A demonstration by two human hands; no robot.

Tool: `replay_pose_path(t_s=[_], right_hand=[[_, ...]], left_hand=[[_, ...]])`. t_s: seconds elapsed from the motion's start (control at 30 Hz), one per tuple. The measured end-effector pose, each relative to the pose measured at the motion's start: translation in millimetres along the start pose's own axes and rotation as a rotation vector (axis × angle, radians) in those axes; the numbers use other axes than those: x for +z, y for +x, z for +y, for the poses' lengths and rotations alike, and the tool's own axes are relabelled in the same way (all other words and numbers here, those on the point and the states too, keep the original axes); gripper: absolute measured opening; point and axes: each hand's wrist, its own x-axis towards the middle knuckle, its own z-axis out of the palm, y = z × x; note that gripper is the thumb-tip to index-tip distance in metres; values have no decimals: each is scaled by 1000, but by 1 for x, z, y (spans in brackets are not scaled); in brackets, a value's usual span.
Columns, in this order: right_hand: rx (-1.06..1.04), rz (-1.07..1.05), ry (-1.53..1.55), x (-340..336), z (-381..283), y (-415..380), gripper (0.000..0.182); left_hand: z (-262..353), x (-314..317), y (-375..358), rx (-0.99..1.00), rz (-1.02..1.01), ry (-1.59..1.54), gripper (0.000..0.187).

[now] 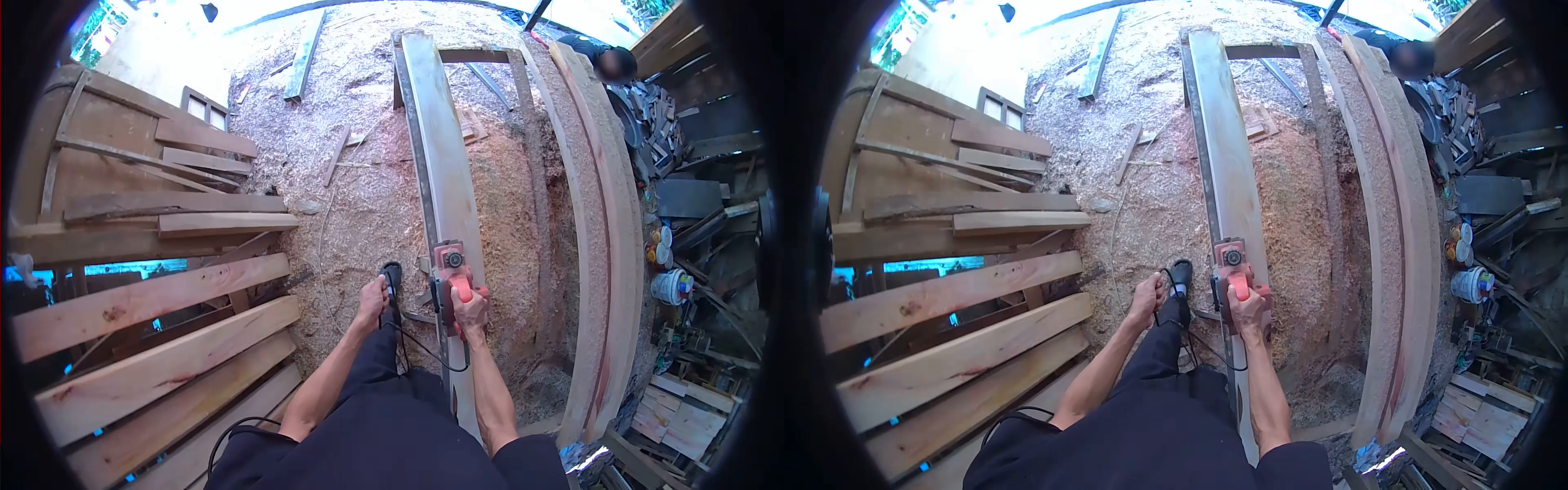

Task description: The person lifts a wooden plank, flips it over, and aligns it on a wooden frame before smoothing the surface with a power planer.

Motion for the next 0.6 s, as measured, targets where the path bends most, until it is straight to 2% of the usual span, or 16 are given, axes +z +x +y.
replay_pose_path(t_s=[0.1, 0.33, 0.53, 0.6], right_hand=[[-50, 23, 17, 9, -20, 28, 35], [-4, 22, 18, 24, -73, 93, 33], [-111, 94, 49, 42, -95, 145, 35], [-26, 26, 30, 47, -104, 164, 35]], left_hand=[[35, 2, 25, -11, -2, 14, 33], [102, 6, 74, -77, -10, 25, 33], [135, 2, 105, -43, -92, -33, 31], [151, 3, 106, -39, -36, -20, 31]])
